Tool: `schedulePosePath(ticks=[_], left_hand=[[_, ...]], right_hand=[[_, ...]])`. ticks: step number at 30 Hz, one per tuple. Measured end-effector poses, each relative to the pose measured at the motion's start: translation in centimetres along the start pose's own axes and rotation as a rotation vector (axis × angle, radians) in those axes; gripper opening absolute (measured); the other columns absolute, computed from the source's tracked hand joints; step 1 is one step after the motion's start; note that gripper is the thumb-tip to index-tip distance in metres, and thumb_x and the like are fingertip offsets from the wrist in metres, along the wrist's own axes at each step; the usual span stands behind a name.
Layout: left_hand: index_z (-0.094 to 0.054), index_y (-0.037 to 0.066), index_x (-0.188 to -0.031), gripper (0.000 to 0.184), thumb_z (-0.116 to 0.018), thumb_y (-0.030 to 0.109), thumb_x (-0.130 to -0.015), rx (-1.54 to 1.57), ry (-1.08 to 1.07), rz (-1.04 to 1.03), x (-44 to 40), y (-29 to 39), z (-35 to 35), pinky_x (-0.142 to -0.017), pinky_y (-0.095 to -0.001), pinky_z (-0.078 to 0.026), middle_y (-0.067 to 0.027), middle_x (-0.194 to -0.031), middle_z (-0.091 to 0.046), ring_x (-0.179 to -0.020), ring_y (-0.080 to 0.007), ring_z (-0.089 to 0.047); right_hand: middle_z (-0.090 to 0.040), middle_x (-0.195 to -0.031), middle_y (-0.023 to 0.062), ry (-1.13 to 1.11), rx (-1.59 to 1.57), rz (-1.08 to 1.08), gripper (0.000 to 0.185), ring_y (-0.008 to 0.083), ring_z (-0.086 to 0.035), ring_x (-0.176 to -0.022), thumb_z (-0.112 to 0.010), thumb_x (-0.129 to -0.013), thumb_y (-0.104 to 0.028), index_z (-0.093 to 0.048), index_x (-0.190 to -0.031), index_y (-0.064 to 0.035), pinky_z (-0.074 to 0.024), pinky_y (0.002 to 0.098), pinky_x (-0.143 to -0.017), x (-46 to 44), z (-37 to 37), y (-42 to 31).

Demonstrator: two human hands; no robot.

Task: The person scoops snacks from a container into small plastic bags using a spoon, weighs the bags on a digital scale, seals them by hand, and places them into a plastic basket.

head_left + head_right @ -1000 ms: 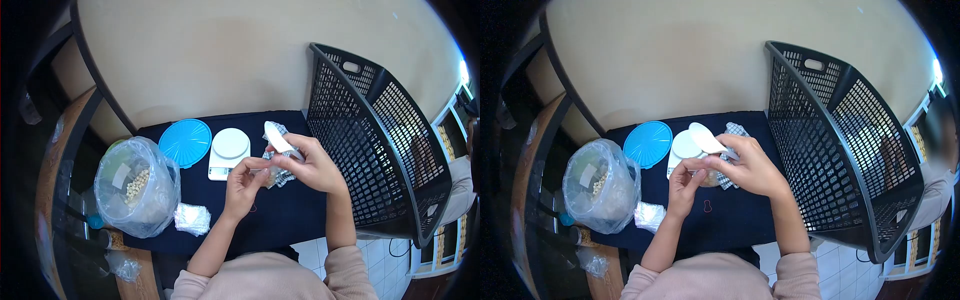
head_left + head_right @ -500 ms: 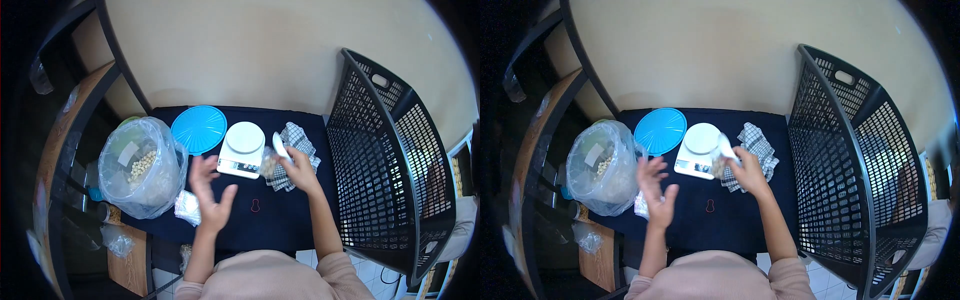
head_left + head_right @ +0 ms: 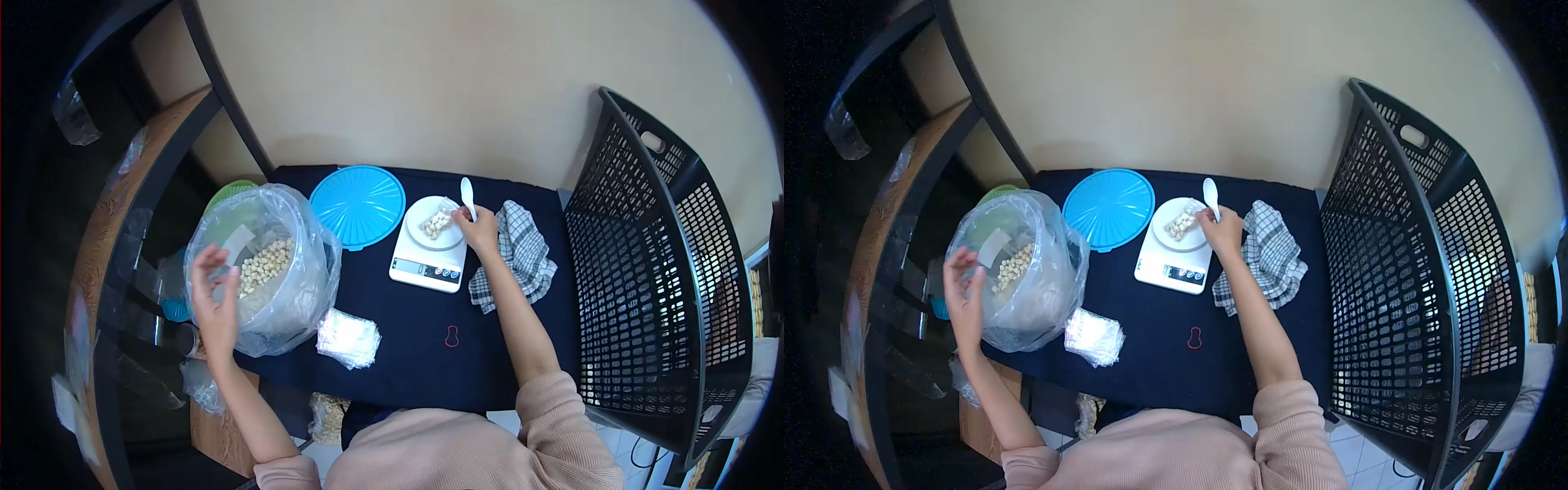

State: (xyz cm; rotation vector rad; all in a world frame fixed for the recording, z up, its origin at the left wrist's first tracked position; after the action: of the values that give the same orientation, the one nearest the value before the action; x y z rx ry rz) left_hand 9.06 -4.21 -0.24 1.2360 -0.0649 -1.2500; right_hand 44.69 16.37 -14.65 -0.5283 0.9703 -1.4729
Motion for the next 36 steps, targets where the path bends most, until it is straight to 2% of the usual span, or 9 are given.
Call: schedulePosePath(ticks=[1,2,7,12,22,28,31,33,36], left_hand=[[-0.049,0.004,-0.116,0.039,-0.060,0.008,-0.079,-0.138,-0.124,0.055,0.4,0.4,-0.6,-0.083,-0.0301,-0.037,-0.0079,-0.102,-0.057,-0.096,-0.0179,-0.053],[-0.051,0.005,-0.113,0.038,-0.062,0.009,-0.077,-0.133,-0.113,0.012,0.4,1.0,-0.8,-0.079,-0.0302,-0.037,-0.0082,-0.098,-0.060,-0.094,-0.0179,-0.054],[-0.051,0.005,-0.114,0.038,-0.061,0.010,-0.079,-0.152,-0.131,0.076,0.7,0.9,-0.9,-0.077,-0.0299,-0.037,-0.0087,-0.098,-0.060,-0.092,-0.0180,-0.054],[-0.050,0.004,-0.115,0.036,-0.059,0.011,-0.081,-0.166,-0.184,0.103,0.5,0.7,-1.2,-0.077,-0.0298,-0.038,-0.0090,-0.098,-0.060,-0.090,-0.0179,-0.055],[-0.050,0.004,-0.115,0.036,-0.058,0.014,-0.082,-0.172,-0.208,0.139,0.5,1.0,-1.1,-0.077,-0.0298,-0.038,-0.0093,-0.097,-0.060,-0.090,-0.0178,-0.054],[-0.051,0.003,-0.114,0.036,-0.059,0.013,-0.081,-0.189,-0.207,0.138,0.6,1.3,-1.0,-0.076,-0.0307,-0.039,-0.0095,-0.096,-0.061,-0.088,-0.0188,-0.054],[-0.051,0.003,-0.114,0.036,-0.059,0.012,-0.080,-0.189,-0.205,0.124,0.6,1.3,-1.0,-0.075,-0.0312,-0.040,-0.0096,-0.095,-0.061,-0.087,-0.0194,-0.054],[-0.051,0.003,-0.113,0.036,-0.060,0.012,-0.079,-0.180,-0.200,0.106,0.7,1.2,-1.0,-0.075,-0.0314,-0.040,-0.0096,-0.095,-0.061,-0.087,-0.0197,-0.054],[-0.051,0.006,-0.116,0.035,-0.057,0.013,-0.082,-0.200,-0.217,0.120,0.6,1.1,-0.8,-0.077,-0.0291,-0.036,-0.0062,-0.098,-0.060,-0.088,-0.0148,-0.054]], right_hand=[[-0.064,-0.069,0.0133,-0.015,-0.034,0.007,0.027,0.0272,-0.063,-0.066,-0.069,-0.069,-0.025,-0.066,-0.079,-0.0004,-0.0479,0.0365,-0.064,0.5,0.6,-0.7],[-0.063,-0.071,0.0132,0.034,-0.012,0.018,0.027,0.0274,-0.062,-0.067,-0.070,-0.069,-0.025,-0.066,-0.080,-0.0006,-0.0474,0.0371,-0.064,0.5,0.5,-0.2],[-0.061,-0.071,0.0122,0.132,0.013,0.036,0.027,0.0273,-0.060,-0.066,-0.069,-0.071,-0.026,-0.066,-0.082,-0.0017,-0.0462,0.0373,-0.062,1.7,2.2,0.3],[-0.063,-0.068,0.0062,0.024,-0.093,-0.147,0.030,0.0132,-0.059,-0.063,-0.068,-0.073,-0.028,-0.066,-0.085,-0.0006,-0.0456,0.0268,-0.061,2.3,3.5,0.0],[-0.063,-0.060,0.0037,-0.163,-0.150,-0.354,0.032,0.0113,-0.058,-0.059,-0.064,-0.076,-0.034,-0.067,-0.083,-0.0021,-0.0433,0.0254,-0.059,1.7,3.0,-0.5],[-0.062,-0.055,0.0049,-0.162,-0.014,-0.250,0.031,0.0148,-0.059,-0.053,-0.064,-0.074,-0.033,-0.068,-0.072,-0.0019,-0.0459,0.0285,-0.056,0.9,2.0,-0.6],[-0.060,-0.057,0.0026,-0.159,-0.062,-0.267,0.027,0.0087,-0.054,-0.051,-0.066,-0.075,-0.027,-0.067,-0.080,0.0003,-0.0414,0.0236,-0.051,0.6,1.4,-1.2],[-0.061,-0.060,0.0032,-0.143,-0.053,-0.275,0.024,0.0092,-0.057,-0.056,-0.066,-0.074,-0.024,-0.067,-0.079,-0.0012,-0.0439,0.0236,-0.055,0.2,0.8,-1.0],[-0.061,-0.064,0.0080,-0.029,-0.038,0.089,0.016,0.0189,-0.059,-0.057,-0.067,-0.072,-0.019,-0.066,-0.079,-0.0037,-0.0435,0.0303,-0.054,0.5,0.7,-2.1]])
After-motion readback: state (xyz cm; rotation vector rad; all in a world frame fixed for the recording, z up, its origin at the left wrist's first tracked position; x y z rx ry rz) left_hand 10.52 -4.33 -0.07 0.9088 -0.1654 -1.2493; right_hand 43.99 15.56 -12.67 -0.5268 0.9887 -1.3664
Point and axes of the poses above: each hand's wrist, its own x-axis away from the middle knuckle, its own z-axis out of the back of the hand, y = z × x, the point moved 1 cm from there along -x, towards the middle knuckle
